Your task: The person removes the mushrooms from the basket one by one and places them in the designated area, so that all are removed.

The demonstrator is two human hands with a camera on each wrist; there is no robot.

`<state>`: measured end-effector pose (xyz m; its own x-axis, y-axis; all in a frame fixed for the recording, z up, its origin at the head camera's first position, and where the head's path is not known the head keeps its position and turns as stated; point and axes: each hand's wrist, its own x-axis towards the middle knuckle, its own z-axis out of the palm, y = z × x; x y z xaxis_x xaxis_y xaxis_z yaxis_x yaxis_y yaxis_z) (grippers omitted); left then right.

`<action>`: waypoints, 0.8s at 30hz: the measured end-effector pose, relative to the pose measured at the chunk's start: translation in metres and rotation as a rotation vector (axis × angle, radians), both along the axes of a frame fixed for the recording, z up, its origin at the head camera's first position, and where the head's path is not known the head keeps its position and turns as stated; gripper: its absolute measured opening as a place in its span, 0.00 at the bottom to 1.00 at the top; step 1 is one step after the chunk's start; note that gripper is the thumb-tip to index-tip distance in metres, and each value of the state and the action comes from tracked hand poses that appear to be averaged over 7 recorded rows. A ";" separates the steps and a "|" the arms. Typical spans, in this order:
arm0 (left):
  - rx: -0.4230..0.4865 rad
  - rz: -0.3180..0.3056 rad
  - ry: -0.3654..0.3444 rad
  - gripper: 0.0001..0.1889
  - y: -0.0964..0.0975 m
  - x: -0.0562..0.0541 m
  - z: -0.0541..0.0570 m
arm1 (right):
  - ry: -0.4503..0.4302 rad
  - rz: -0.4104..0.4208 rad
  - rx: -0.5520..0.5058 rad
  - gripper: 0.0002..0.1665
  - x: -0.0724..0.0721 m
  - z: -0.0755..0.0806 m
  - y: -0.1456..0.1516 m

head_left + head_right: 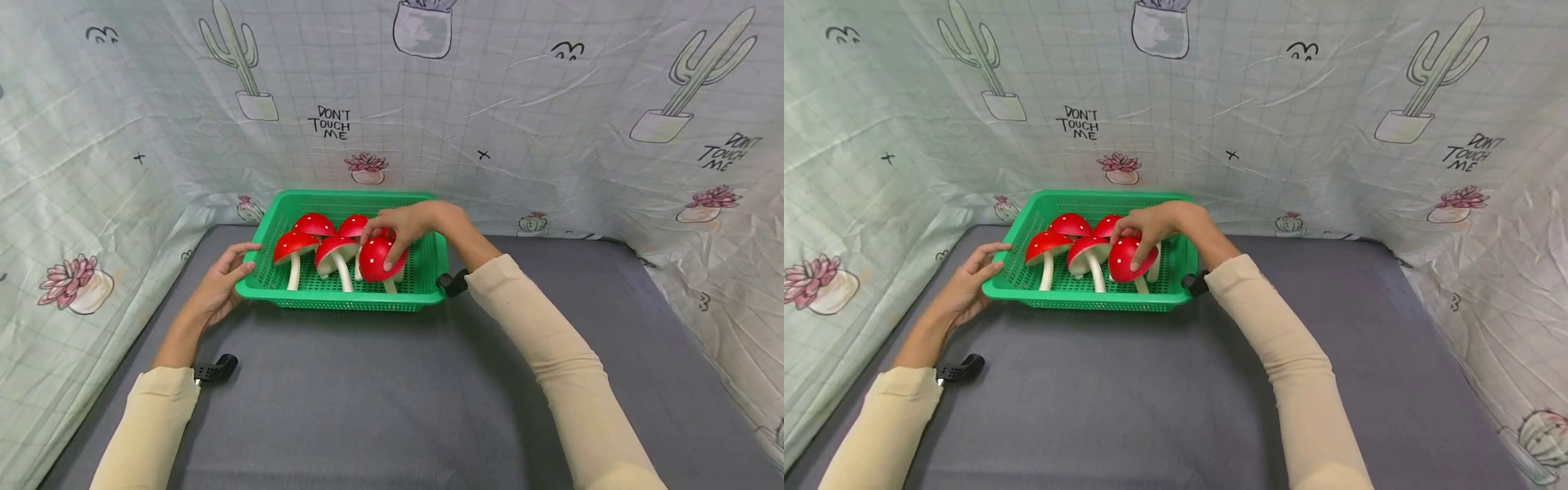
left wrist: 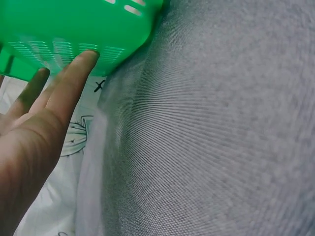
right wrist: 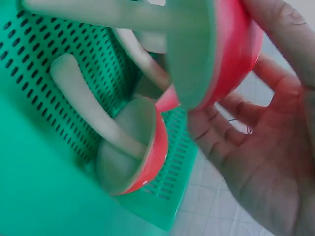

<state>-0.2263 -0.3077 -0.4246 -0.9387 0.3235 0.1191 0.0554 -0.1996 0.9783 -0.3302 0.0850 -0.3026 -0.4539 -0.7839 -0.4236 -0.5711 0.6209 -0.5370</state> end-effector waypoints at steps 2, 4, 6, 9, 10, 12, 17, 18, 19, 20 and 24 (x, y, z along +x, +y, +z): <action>-0.019 0.030 0.020 0.19 0.000 0.001 0.001 | -0.010 0.023 -0.026 0.36 0.002 0.000 -0.001; -0.036 0.065 0.038 0.19 0.000 0.002 0.003 | -0.021 0.045 -0.050 0.37 0.004 -0.001 -0.001; -0.050 0.097 0.050 0.20 0.002 0.002 0.005 | -0.030 0.061 -0.063 0.39 0.005 -0.001 -0.001; -0.087 0.146 0.057 0.23 0.005 0.001 0.009 | -0.048 0.075 -0.079 0.41 0.005 -0.002 -0.002; -0.100 0.159 0.055 0.25 0.007 0.001 0.010 | -0.055 0.082 -0.084 0.41 0.005 -0.002 -0.003; -0.141 0.186 0.052 0.27 0.009 0.001 0.013 | -0.062 0.087 -0.088 0.40 0.005 -0.002 -0.005; -0.266 0.226 0.053 0.28 0.013 -0.001 0.019 | -0.046 0.081 -0.058 0.40 0.005 -0.001 -0.011; -0.291 0.236 0.054 0.28 0.014 -0.001 0.019 | -0.046 0.080 -0.048 0.39 0.005 -0.001 -0.012; -0.314 0.245 0.054 0.28 0.014 -0.001 0.020 | -0.044 0.077 -0.036 0.39 0.005 -0.001 -0.013; -0.342 0.258 0.055 0.28 0.015 -0.001 0.020 | -0.040 0.071 -0.021 0.39 0.006 0.000 -0.015; -0.430 0.318 0.063 0.27 0.017 -0.002 0.020 | -0.031 0.064 0.031 0.36 0.008 0.004 -0.021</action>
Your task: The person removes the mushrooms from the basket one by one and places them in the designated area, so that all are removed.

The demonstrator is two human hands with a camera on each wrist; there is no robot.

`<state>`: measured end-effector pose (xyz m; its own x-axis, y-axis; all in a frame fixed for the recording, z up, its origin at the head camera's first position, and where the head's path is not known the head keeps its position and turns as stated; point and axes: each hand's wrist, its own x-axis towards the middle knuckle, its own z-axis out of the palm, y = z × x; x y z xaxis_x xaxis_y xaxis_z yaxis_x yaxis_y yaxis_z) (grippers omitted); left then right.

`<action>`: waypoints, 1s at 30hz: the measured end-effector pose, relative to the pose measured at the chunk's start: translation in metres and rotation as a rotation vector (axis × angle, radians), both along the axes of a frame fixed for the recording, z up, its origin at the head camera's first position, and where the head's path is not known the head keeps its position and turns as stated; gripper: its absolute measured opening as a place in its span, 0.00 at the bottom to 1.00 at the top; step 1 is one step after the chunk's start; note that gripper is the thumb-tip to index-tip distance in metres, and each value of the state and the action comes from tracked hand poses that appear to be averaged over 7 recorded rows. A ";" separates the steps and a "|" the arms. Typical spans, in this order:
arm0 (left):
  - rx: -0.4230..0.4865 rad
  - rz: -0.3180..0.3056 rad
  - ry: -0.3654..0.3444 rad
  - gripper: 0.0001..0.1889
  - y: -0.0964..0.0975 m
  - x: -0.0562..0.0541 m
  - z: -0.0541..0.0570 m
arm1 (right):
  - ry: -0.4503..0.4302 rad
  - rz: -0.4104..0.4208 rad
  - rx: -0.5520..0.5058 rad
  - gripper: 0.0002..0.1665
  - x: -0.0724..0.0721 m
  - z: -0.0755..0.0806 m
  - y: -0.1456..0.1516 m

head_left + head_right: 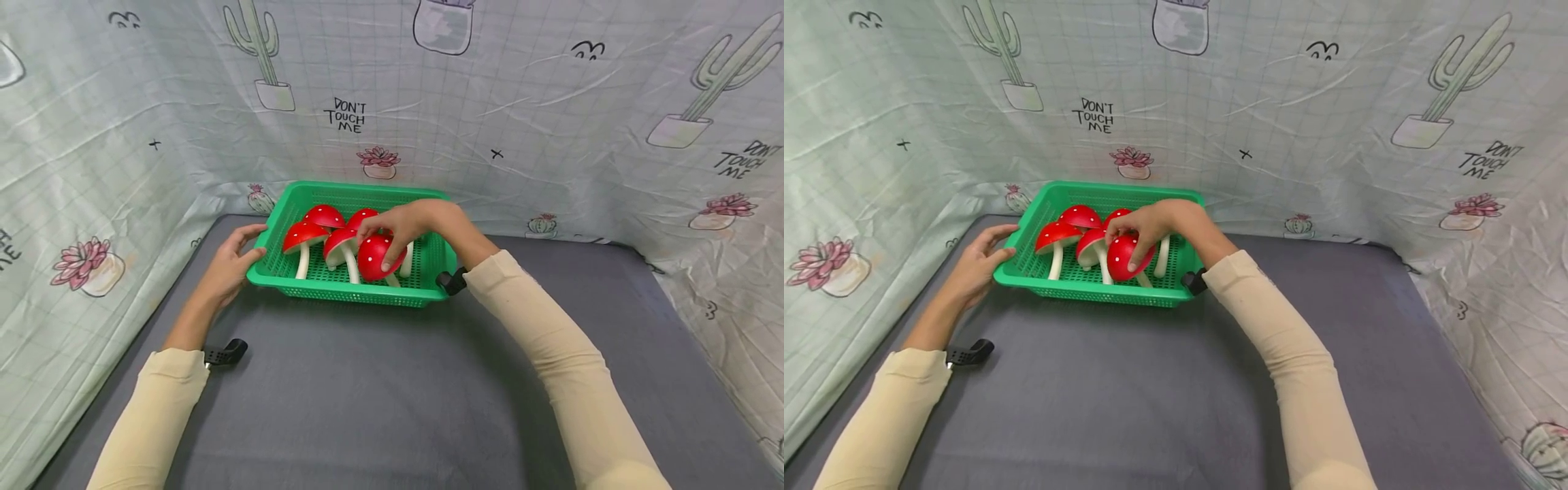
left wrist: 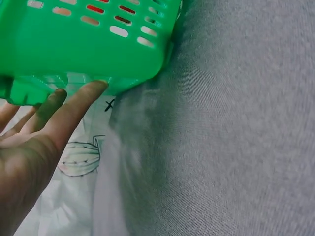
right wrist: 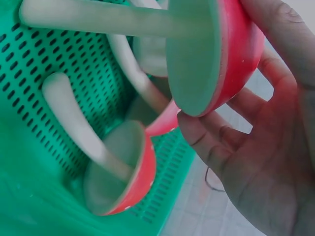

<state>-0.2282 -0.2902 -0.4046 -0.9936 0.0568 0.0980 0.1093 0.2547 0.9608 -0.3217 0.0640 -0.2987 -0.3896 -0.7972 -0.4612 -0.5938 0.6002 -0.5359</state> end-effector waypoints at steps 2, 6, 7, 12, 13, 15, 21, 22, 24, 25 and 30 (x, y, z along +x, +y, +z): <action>-0.035 0.011 0.012 0.27 0.003 -0.002 0.001 | 0.012 -0.006 0.017 0.35 0.002 0.003 0.000; -0.002 -0.004 0.002 0.26 0.006 -0.003 0.002 | 0.027 0.003 0.044 0.35 0.005 0.005 -0.001; 0.024 -0.011 -0.009 0.25 0.005 -0.002 0.002 | 0.029 0.005 0.051 0.36 0.005 0.005 -0.002; 0.147 -0.056 -0.069 0.26 -0.001 0.003 -0.002 | 0.050 0.033 0.073 0.41 0.008 0.002 -0.003; 0.174 -0.070 -0.076 0.26 -0.002 0.004 -0.003 | 0.057 0.040 0.070 0.41 0.009 0.002 -0.003; 0.207 -0.090 -0.084 0.27 -0.004 0.005 -0.004 | 0.079 0.051 0.061 0.41 0.010 0.001 -0.002; 0.348 -0.172 -0.086 0.28 -0.007 0.003 -0.008 | 0.116 0.038 0.019 0.39 0.008 -0.002 0.005; 0.354 -0.176 -0.085 0.28 -0.007 0.003 -0.009 | 0.120 0.037 0.011 0.39 0.008 -0.002 0.006; 0.359 -0.177 -0.084 0.28 -0.008 0.003 -0.010 | 0.139 0.044 -0.001 0.39 0.008 -0.002 0.010; 0.352 -0.172 -0.084 0.28 -0.008 0.003 -0.010 | 0.151 0.052 -0.011 0.39 0.008 -0.003 0.011; 0.343 -0.145 -0.085 0.27 -0.008 0.003 -0.011 | 0.187 0.074 -0.055 0.35 0.009 -0.004 0.018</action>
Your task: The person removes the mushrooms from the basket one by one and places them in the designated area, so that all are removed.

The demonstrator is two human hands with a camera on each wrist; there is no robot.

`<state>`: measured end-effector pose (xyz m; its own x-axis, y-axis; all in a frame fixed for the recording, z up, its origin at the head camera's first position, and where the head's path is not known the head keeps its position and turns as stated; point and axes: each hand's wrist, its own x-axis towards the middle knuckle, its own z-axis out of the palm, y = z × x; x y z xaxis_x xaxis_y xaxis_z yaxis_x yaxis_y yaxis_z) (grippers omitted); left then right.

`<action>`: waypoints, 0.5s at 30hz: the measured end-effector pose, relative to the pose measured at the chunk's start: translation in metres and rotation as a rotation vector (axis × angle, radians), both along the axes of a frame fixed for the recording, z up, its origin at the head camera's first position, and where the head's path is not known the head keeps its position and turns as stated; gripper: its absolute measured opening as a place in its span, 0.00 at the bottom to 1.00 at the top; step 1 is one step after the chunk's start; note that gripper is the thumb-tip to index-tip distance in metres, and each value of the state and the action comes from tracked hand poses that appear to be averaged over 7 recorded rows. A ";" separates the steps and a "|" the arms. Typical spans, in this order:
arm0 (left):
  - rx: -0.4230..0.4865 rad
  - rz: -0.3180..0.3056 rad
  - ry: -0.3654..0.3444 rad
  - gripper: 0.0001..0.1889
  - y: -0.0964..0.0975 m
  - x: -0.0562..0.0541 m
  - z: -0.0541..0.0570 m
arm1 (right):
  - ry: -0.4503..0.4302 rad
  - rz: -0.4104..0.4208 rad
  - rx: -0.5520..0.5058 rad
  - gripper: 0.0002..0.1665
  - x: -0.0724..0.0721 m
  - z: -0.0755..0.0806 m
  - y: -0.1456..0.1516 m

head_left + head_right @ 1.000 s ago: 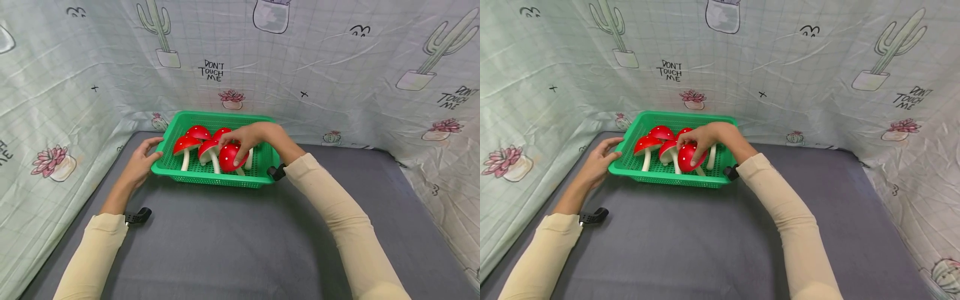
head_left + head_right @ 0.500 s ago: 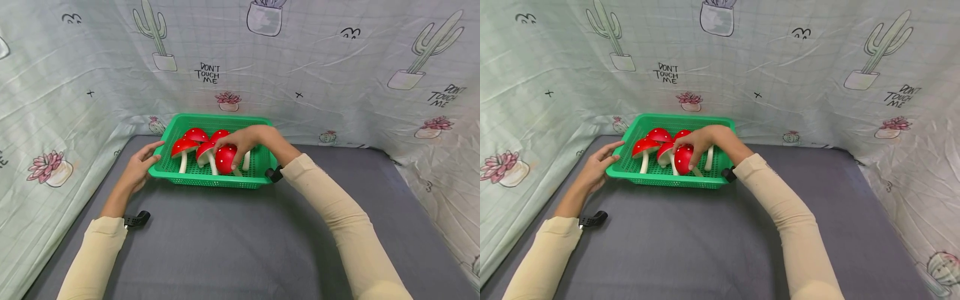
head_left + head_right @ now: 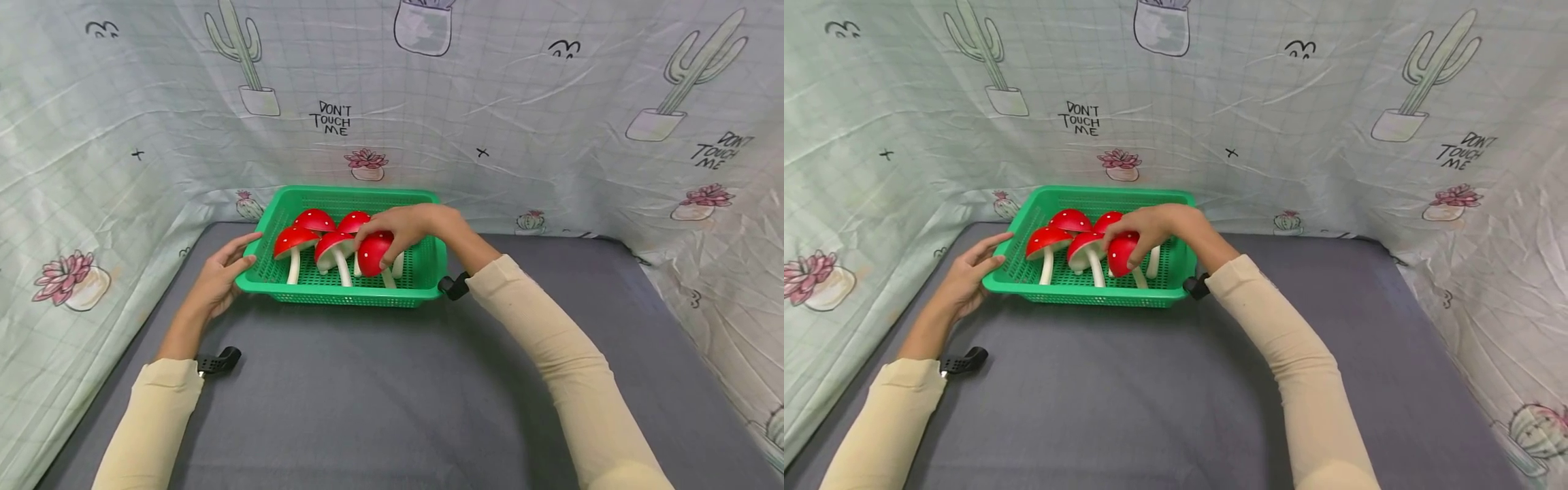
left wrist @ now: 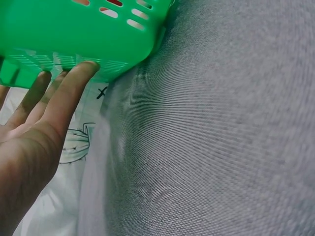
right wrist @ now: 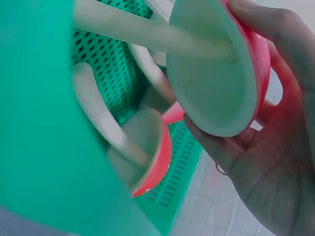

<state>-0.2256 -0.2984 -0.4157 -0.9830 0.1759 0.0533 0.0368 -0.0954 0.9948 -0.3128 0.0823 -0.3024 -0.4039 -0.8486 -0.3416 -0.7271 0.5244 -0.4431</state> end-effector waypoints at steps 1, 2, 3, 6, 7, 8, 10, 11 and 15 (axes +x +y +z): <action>0.008 -0.003 0.003 0.27 0.000 0.000 0.000 | -0.011 -0.001 -0.012 0.34 0.000 0.000 0.001; 0.028 -0.011 0.006 0.27 -0.001 0.001 0.000 | -0.027 -0.003 -0.022 0.34 0.001 -0.001 0.002; 0.039 -0.014 0.009 0.28 -0.001 0.001 0.000 | -0.046 -0.007 -0.031 0.33 0.001 -0.001 0.002; 0.060 -0.016 0.012 0.28 0.000 0.001 0.000 | -0.101 -0.021 -0.056 0.31 0.002 -0.003 0.003; 0.063 -0.013 0.010 0.28 0.000 0.001 0.000 | -0.114 -0.024 -0.062 0.30 0.002 -0.004 0.003; 0.062 -0.007 0.006 0.28 0.000 0.001 0.000 | -0.123 -0.029 -0.067 0.29 0.002 -0.005 0.003; 0.052 0.008 -0.001 0.28 0.001 0.001 0.000 | -0.128 -0.040 -0.075 0.28 0.003 -0.007 0.002; 0.053 0.012 -0.004 0.28 0.001 0.001 0.000 | -0.128 -0.045 -0.079 0.28 0.003 -0.008 0.001; 0.059 0.007 -0.004 0.28 0.001 0.002 0.000 | -0.107 -0.071 -0.064 0.30 0.004 -0.009 0.000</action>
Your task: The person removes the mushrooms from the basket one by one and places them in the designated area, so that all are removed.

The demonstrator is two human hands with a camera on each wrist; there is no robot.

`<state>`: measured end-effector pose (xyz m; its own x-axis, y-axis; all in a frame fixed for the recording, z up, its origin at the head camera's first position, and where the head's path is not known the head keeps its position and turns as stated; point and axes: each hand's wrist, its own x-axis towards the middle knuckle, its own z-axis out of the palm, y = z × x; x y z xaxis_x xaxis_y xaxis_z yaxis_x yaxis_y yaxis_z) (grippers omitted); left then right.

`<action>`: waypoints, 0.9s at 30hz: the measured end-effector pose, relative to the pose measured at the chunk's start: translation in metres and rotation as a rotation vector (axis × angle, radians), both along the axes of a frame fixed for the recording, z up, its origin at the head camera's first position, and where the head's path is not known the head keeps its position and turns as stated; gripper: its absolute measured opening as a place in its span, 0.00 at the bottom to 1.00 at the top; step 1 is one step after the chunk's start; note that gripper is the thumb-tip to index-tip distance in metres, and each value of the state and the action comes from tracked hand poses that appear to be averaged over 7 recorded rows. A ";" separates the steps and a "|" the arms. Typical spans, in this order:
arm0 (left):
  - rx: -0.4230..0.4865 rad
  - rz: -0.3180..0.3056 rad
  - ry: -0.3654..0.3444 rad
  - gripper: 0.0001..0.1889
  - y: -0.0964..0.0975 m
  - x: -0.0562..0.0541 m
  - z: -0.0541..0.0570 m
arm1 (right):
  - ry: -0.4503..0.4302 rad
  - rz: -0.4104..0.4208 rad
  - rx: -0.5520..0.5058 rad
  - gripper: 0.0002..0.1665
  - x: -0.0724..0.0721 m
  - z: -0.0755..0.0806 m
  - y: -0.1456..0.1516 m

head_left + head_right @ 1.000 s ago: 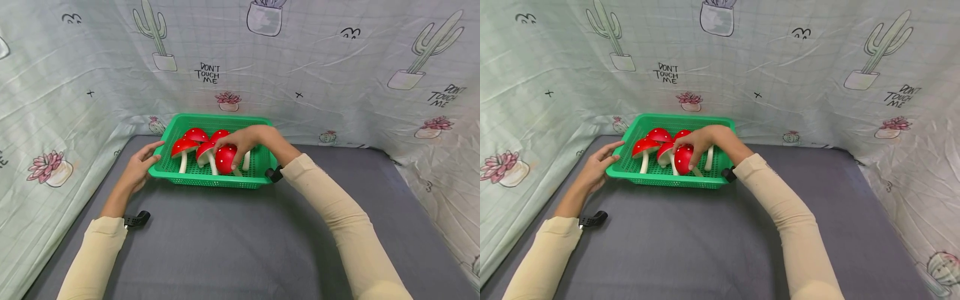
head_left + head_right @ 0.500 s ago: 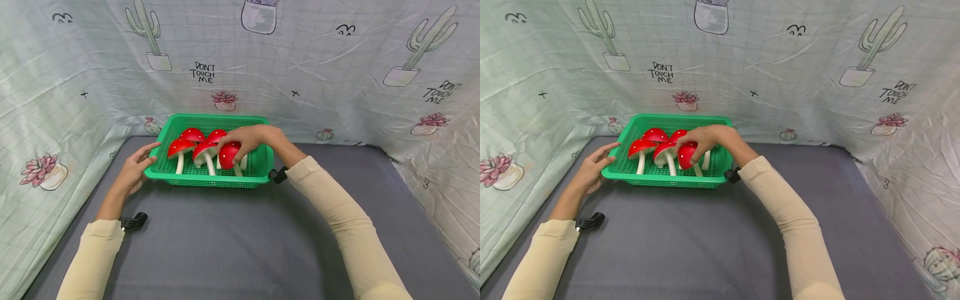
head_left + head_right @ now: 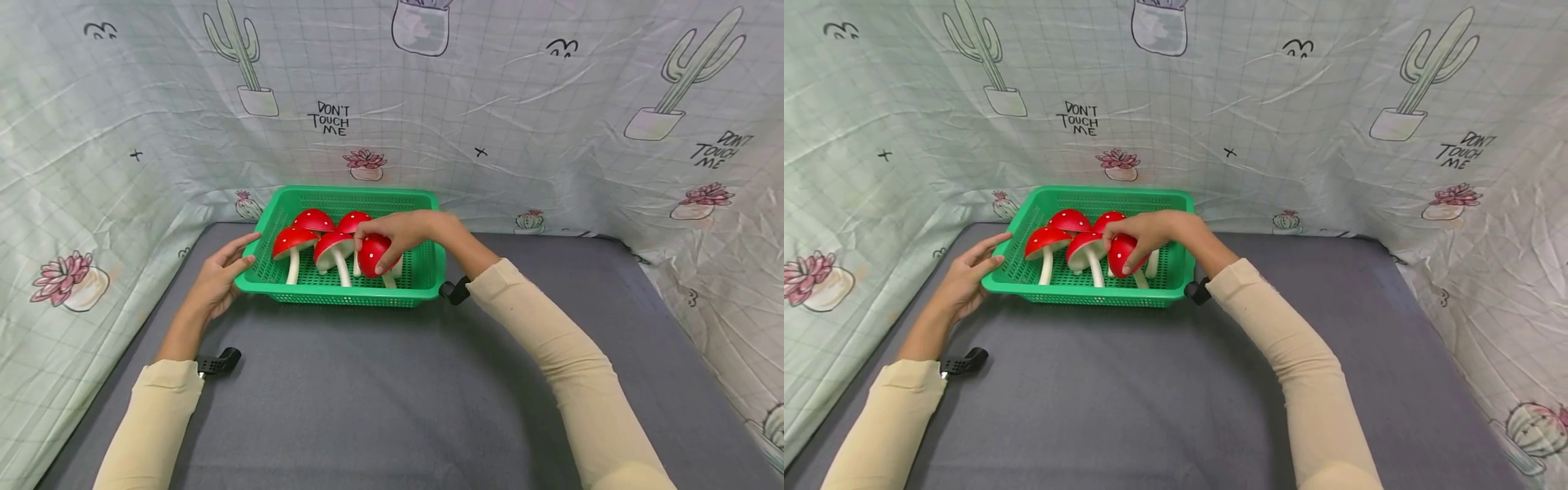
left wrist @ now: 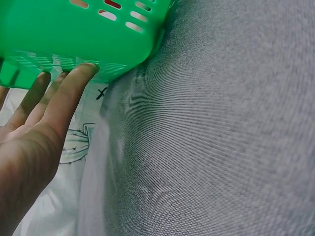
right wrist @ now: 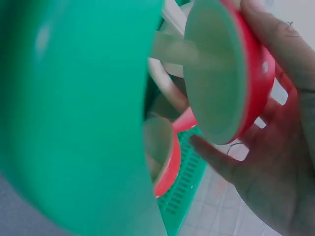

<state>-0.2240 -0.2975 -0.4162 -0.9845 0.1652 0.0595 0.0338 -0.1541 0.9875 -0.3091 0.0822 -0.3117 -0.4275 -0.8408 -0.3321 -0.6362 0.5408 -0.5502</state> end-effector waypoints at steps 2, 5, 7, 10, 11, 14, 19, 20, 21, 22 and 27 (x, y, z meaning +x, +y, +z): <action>0.001 0.000 0.000 0.28 0.000 0.000 0.000 | 0.024 -0.021 0.029 0.34 0.001 0.000 -0.001; 0.003 0.004 -0.001 0.28 0.000 0.001 -0.001 | 0.068 -0.057 0.079 0.40 0.003 0.003 -0.001; 0.003 0.011 -0.003 0.28 0.000 0.001 -0.001 | 0.086 -0.072 0.094 0.40 0.005 0.004 0.000; 0.004 0.018 -0.008 0.28 0.000 0.001 -0.001 | 0.095 -0.055 0.096 0.38 0.004 0.005 0.001; 0.002 0.020 -0.009 0.28 0.000 0.001 -0.001 | 0.089 -0.046 0.091 0.38 0.004 0.005 0.001; -0.002 0.023 -0.011 0.28 -0.001 0.001 -0.001 | 0.051 -0.019 0.069 0.39 0.002 0.004 0.000; -0.011 0.025 -0.009 0.28 0.000 0.000 0.000 | 0.026 -0.011 0.054 0.42 0.001 0.002 -0.002; -0.013 0.025 -0.010 0.27 0.000 0.000 0.000 | 0.032 -0.010 0.051 0.42 0.001 0.001 -0.003; -0.015 0.024 -0.010 0.27 0.000 0.000 0.000 | 0.044 -0.008 0.051 0.41 0.001 0.000 -0.003; -0.005 0.015 -0.008 0.27 0.000 0.000 0.001 | 0.057 -0.006 0.050 0.41 0.000 -0.001 -0.003; 0.017 -0.001 -0.003 0.27 0.000 0.001 0.000 | 0.120 0.008 -0.009 0.35 -0.001 -0.002 0.002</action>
